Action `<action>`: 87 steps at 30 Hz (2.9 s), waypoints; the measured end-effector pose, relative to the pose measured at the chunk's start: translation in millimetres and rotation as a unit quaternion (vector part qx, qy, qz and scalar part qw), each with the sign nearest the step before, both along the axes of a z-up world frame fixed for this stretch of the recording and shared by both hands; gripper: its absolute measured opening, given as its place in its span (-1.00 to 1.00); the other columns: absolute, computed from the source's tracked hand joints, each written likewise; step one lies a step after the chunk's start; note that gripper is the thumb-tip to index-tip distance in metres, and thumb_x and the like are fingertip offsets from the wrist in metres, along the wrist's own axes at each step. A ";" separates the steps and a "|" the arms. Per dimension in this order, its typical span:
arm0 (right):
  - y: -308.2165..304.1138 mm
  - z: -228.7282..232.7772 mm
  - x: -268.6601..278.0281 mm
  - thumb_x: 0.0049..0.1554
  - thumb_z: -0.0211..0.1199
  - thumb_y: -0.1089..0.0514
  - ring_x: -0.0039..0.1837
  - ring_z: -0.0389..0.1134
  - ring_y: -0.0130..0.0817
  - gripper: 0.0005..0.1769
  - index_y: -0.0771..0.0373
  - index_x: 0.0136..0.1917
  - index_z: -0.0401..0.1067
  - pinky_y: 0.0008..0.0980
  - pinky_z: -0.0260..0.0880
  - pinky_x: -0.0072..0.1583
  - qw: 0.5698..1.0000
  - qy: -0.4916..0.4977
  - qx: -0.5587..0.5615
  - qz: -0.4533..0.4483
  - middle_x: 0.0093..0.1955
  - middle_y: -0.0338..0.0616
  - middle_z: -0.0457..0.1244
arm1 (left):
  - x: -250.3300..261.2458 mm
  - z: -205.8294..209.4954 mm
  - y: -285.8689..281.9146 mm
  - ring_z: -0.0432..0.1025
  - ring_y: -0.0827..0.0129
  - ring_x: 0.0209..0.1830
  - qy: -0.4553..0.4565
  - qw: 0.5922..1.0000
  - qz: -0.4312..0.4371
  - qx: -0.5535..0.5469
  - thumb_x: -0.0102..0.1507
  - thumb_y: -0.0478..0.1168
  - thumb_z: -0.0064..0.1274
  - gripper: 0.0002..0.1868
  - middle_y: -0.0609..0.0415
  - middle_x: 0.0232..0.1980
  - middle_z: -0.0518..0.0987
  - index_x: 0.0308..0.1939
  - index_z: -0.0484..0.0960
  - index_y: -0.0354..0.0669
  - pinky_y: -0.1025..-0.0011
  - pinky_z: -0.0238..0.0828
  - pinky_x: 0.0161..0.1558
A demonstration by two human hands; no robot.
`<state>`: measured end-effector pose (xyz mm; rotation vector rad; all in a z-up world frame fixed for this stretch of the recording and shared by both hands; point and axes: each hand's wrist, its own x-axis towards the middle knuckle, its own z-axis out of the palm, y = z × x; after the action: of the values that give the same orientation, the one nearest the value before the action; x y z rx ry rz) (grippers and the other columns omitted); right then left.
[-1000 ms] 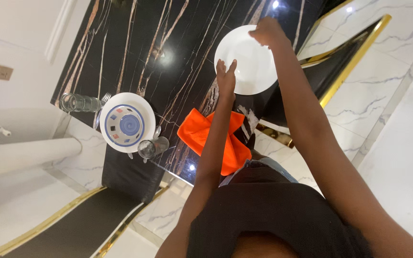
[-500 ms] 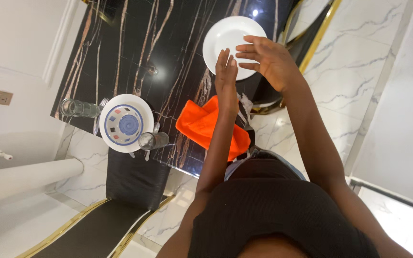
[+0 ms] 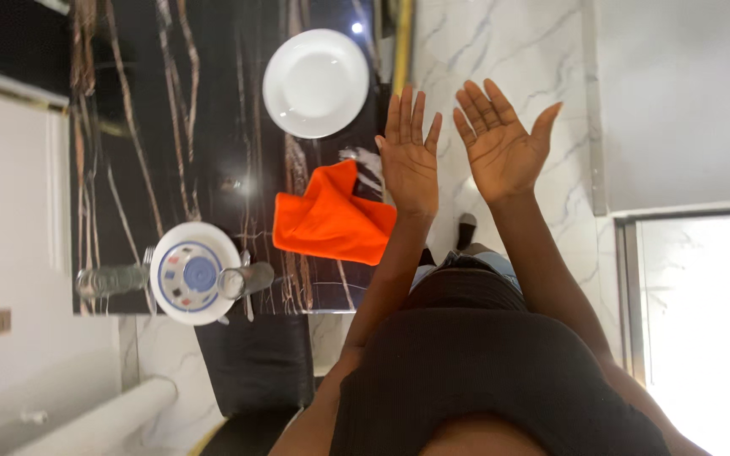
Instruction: The person carries a plate to the dining table, wipes it with a cloth, and sets it on the table. They then retrieve a bowl, wipe it with the cloth, and place it on top of the plate.
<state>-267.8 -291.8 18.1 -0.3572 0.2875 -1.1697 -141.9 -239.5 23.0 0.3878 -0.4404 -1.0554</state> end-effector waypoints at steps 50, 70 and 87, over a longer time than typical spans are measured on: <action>101.4 -20.1 -745.1 0.27 -0.17 -0.46 0.67 0.10 0.03 0.00 0.48 0.53 0.16 -0.02 0.10 0.70 0.809 0.018 -0.010 -0.588 0.56 0.25 0.12 | -777.0 -28.6 -70.0 -0.08 0.09 0.75 -0.074 0.790 -0.605 -0.066 0.54 0.25 -0.53 -0.24 -0.19 0.69 0.07 0.65 0.02 -0.20 0.03 -0.01 0.68; 7.6 -42.6 -987.7 0.28 -0.20 -0.45 0.64 0.13 0.03 -0.04 0.47 0.49 0.18 -0.03 0.13 0.68 0.774 -0.032 -0.007 -0.633 0.55 0.24 0.12 | -1012.7 -47.7 -180.5 -0.07 0.08 0.71 -0.115 0.748 -0.653 -0.037 0.50 0.27 -0.59 -0.20 -0.17 0.68 0.05 0.63 -0.02 -0.22 0.03 0.00 0.64; -55.7 -31.2 -1310.7 0.26 -0.15 -0.43 0.61 0.18 -0.02 -0.06 0.45 0.48 0.18 -0.09 0.14 0.68 0.818 -0.012 -0.008 -0.575 0.49 0.19 0.19 | -1291.3 -52.6 -240.4 -0.08 0.10 0.72 -0.085 0.835 -0.544 -0.009 0.50 0.29 -0.57 -0.20 -0.17 0.66 0.07 0.62 0.02 -0.22 0.02 0.03 0.62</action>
<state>-1578.6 -347.5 -13.1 -0.1531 0.4973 -2.3751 -1433.2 -479.9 -29.6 0.1879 -0.8759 -2.1352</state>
